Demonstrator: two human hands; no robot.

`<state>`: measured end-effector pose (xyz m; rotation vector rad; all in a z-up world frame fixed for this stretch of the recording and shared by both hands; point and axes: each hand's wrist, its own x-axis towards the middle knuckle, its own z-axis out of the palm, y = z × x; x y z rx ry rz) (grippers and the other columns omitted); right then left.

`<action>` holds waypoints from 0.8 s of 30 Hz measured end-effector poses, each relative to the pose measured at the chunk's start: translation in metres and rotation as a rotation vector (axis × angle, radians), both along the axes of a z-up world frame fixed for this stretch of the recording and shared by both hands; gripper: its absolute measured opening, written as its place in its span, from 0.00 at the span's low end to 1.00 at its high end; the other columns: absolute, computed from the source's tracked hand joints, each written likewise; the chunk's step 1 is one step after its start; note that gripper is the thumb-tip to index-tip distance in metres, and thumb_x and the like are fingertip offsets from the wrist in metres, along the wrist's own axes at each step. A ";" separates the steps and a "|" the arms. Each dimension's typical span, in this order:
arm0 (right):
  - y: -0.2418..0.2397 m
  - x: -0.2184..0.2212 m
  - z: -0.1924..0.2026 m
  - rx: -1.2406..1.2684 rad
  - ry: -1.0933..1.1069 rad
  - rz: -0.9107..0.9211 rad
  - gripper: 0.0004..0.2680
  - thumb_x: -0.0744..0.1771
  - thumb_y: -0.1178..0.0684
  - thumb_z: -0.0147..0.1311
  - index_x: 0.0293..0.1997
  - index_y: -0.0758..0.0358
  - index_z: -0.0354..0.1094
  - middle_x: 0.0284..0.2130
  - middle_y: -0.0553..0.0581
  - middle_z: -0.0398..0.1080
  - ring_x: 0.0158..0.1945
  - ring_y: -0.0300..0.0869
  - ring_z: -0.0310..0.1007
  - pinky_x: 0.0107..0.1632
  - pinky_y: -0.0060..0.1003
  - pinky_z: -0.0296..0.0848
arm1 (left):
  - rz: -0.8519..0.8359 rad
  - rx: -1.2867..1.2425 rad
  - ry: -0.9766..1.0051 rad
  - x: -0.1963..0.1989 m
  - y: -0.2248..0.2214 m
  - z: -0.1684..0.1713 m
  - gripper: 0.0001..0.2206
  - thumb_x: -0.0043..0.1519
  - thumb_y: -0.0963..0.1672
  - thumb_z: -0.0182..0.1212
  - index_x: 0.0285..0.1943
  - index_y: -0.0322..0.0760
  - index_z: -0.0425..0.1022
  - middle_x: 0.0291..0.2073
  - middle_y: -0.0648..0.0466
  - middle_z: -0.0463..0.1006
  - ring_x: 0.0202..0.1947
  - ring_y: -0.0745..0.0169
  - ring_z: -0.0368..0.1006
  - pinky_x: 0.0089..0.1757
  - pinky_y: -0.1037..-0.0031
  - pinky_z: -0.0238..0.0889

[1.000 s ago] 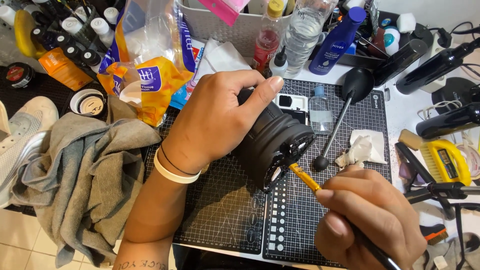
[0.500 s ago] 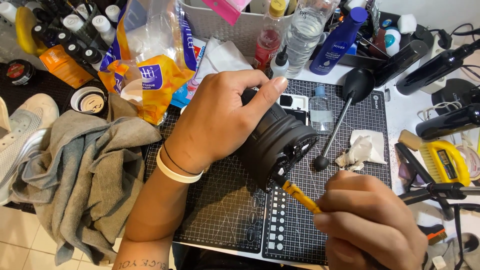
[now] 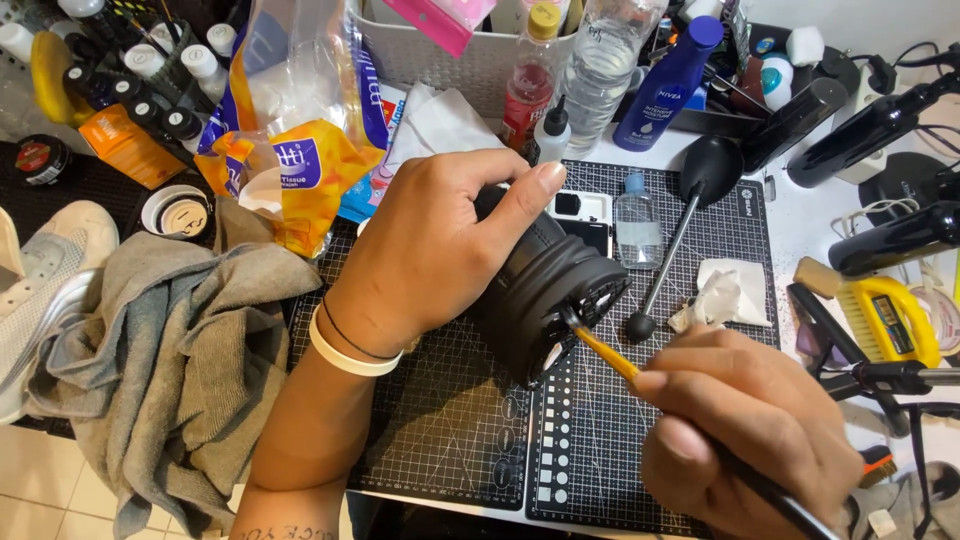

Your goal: Applying black paint to the sole of a sneaker using a paintbrush at a workbench.

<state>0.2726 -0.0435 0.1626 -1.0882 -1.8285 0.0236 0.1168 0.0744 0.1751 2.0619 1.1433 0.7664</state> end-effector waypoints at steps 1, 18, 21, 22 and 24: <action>0.000 -0.001 0.002 -0.011 -0.002 -0.054 0.07 0.62 0.57 0.37 0.29 0.71 0.58 0.18 0.62 0.64 0.17 0.43 0.62 0.25 0.33 0.67 | 0.003 0.000 0.003 0.000 0.000 0.000 0.18 0.57 0.52 0.42 0.22 0.39 0.68 0.13 0.58 0.63 0.18 0.66 0.56 0.25 0.73 0.49; -0.006 0.003 -0.007 -0.003 0.001 -0.195 0.08 0.63 0.58 0.37 0.27 0.76 0.59 0.19 0.63 0.64 0.20 0.46 0.66 0.31 0.38 0.73 | -0.011 0.019 -0.009 0.001 -0.002 0.000 0.17 0.59 0.51 0.43 0.20 0.39 0.64 0.13 0.59 0.58 0.18 0.66 0.53 0.25 0.74 0.48; -0.006 -0.003 0.002 -0.103 0.046 -0.158 0.09 0.61 0.57 0.38 0.24 0.74 0.61 0.18 0.62 0.64 0.18 0.43 0.65 0.29 0.35 0.72 | -0.013 0.016 -0.015 0.000 -0.001 0.001 0.17 0.59 0.51 0.42 0.21 0.39 0.64 0.13 0.59 0.59 0.18 0.67 0.54 0.25 0.74 0.49; -0.006 -0.005 0.005 -0.119 0.049 -0.178 0.09 0.62 0.57 0.37 0.23 0.73 0.61 0.16 0.61 0.63 0.17 0.42 0.64 0.28 0.34 0.71 | -0.019 0.009 -0.017 0.000 -0.001 0.001 0.18 0.59 0.51 0.42 0.20 0.39 0.63 0.13 0.59 0.58 0.18 0.67 0.53 0.25 0.74 0.48; -0.008 0.000 -0.002 -0.097 0.060 -0.177 0.08 0.62 0.57 0.38 0.27 0.74 0.60 0.18 0.62 0.64 0.19 0.43 0.65 0.31 0.35 0.72 | -0.017 0.006 -0.016 0.000 -0.002 0.002 0.17 0.59 0.51 0.42 0.21 0.39 0.65 0.13 0.59 0.59 0.18 0.67 0.54 0.25 0.74 0.49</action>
